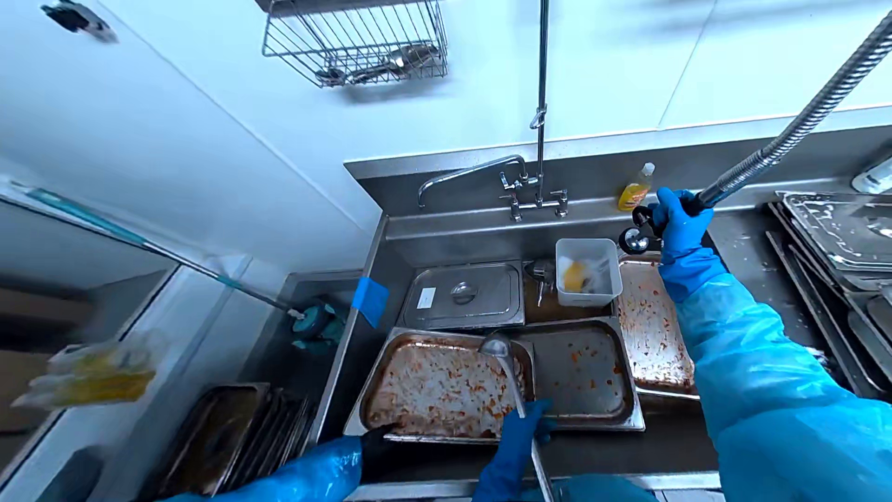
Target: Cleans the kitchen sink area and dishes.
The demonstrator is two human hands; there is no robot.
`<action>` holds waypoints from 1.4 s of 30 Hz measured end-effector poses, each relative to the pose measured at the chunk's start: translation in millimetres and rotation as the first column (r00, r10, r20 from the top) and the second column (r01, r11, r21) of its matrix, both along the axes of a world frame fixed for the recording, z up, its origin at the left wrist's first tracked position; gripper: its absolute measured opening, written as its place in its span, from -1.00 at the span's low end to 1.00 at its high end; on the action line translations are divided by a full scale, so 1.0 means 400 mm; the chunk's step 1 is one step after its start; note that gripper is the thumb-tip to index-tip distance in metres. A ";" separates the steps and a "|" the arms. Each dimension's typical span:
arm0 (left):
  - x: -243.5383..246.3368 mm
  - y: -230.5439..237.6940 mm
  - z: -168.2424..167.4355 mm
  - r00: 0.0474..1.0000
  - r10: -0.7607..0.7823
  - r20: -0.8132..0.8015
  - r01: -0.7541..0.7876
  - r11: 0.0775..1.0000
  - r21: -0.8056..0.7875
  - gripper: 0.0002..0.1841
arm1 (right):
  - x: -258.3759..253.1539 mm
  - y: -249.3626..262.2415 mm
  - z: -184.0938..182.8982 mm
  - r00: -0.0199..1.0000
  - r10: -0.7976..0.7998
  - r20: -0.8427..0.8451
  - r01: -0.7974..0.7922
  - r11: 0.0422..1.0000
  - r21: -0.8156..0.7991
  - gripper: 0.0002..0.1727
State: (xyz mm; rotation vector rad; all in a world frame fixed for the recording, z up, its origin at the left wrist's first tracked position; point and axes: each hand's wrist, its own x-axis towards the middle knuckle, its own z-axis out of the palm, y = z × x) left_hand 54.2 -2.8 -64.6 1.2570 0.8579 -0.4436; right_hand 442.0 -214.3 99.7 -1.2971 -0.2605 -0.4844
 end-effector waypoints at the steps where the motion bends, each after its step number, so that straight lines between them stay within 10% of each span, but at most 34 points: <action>1: 0.000 0.008 -0.001 1.000 0.003 -0.004 -0.003 1.000 -0.001 -0.66 | 0.000 0.002 0.000 1.000 -0.004 0.004 0.004 1.000 0.003 -0.79; 23: -0.130 0.174 -0.035 0.948 0.314 -0.050 -0.317 0.947 -0.056 -0.57 | -0.040 0.027 0.096 0.997 -0.071 -0.035 0.067 0.990 -0.123 -0.80; 42: -0.317 0.516 -0.057 0.995 0.044 0.094 -0.057 0.989 0.138 -0.65 | -0.136 0.193 0.207 0.966 -0.256 -0.018 0.254 0.963 -0.086 -0.82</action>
